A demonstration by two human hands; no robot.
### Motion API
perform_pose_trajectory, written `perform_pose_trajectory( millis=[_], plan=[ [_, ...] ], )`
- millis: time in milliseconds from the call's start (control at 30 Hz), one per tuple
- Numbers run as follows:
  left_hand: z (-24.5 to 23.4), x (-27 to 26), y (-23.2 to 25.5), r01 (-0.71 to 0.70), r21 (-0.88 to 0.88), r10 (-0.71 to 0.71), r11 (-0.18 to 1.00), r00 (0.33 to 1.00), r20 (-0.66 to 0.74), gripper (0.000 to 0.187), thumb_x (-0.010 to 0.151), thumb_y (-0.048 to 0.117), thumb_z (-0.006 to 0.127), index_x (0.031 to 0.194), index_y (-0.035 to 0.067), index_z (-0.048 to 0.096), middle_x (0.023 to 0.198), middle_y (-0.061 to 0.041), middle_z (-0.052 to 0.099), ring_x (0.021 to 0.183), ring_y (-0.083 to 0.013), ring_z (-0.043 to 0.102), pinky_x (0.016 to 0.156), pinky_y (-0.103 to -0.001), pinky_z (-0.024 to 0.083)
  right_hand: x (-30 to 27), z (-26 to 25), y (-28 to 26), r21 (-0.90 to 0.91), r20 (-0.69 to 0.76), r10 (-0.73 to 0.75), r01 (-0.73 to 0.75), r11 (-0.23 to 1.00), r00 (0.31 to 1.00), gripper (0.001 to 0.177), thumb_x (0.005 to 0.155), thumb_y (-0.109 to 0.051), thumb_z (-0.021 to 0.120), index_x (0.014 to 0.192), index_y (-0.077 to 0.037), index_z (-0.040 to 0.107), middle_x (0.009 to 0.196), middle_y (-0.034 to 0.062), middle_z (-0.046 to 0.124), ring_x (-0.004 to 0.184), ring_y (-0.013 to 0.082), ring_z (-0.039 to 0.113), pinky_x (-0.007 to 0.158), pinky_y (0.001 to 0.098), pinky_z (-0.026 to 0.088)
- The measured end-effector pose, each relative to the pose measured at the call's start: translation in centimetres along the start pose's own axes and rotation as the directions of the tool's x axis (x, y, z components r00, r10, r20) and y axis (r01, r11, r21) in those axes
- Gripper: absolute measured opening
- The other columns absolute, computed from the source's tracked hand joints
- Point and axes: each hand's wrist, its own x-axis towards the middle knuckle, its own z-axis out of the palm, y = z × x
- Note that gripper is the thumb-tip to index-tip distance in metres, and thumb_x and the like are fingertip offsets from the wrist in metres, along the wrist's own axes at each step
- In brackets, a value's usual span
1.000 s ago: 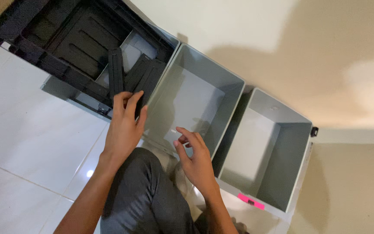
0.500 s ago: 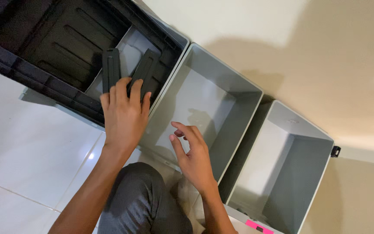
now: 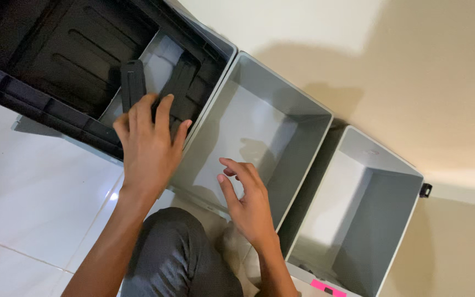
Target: The person disassembles several plastic storage boxes by removing lids, frames, and side components. They handle the parts by hand, placing them into the main box bodies and arranging them on the floor.
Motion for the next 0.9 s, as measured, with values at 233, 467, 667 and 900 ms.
perform_pose_trajectory(
  millis=[233, 467, 667, 900],
  plan=[
    [-3.9, -2.5, 3.4, -0.058, -0.122, 0.060, 0.991, 0.998, 0.007, 0.044, 0.098, 0.024, 0.078, 0.135, 0.004, 0.062, 0.135, -0.013, 0.058, 0.126, -0.0297, 0.054, 0.104, -0.051, 0.037, -4.3, -3.7, -0.5, -0.070, -0.101, 0.084, -0.091, 0.993, 0.991, 0.030, 0.096, -0.014, 0.068, 0.126, -0.009, 0.069, 0.110, 0.0096, 0.069, 0.104, 0.0209, 0.069, 0.078, 0.0318, 0.055],
    [-4.8, -6.1, 8.8, -0.117, -0.376, 0.169, 0.919, 0.980, 0.108, 0.040, 0.093, 0.024, 0.074, 0.125, 0.004, 0.064, 0.127, -0.015, 0.060, 0.115, -0.0333, 0.056, 0.097, -0.050, 0.041, -10.4, -8.9, 1.1, -0.196, -0.138, 0.171, -0.196, 0.961, 0.976, 0.032, 0.092, -0.015, 0.069, 0.124, -0.012, 0.068, 0.113, 0.0090, 0.067, 0.102, 0.0239, 0.068, 0.069, 0.0337, 0.056],
    [-4.5, -10.7, 15.3, -0.114, -0.535, 0.278, 0.837, 0.931, 0.236, 0.038, 0.093, 0.024, 0.070, 0.123, 0.002, 0.063, 0.124, -0.014, 0.060, 0.115, -0.0326, 0.059, 0.097, -0.049, 0.046, -17.4, -14.8, 2.9, -0.392, -0.206, -0.021, -0.063, 0.918, 0.978, 0.030, 0.093, -0.016, 0.071, 0.123, -0.011, 0.068, 0.113, 0.0111, 0.067, 0.100, 0.0310, 0.065, 0.084, 0.0395, 0.053],
    [-2.4, -14.3, 24.0, -0.206, -0.598, 0.454, 0.775, 0.839, 0.301, 0.035, 0.094, 0.025, 0.069, 0.120, 0.002, 0.065, 0.121, -0.012, 0.060, 0.112, -0.0294, 0.060, 0.096, -0.047, 0.046, -24.1, -21.3, 5.6, -0.476, -0.228, 0.005, -0.116, 0.872, 0.974, 0.035, 0.091, -0.018, 0.071, 0.125, -0.010, 0.068, 0.116, 0.0128, 0.066, 0.106, 0.0337, 0.064, 0.089, 0.0423, 0.052]
  ],
)
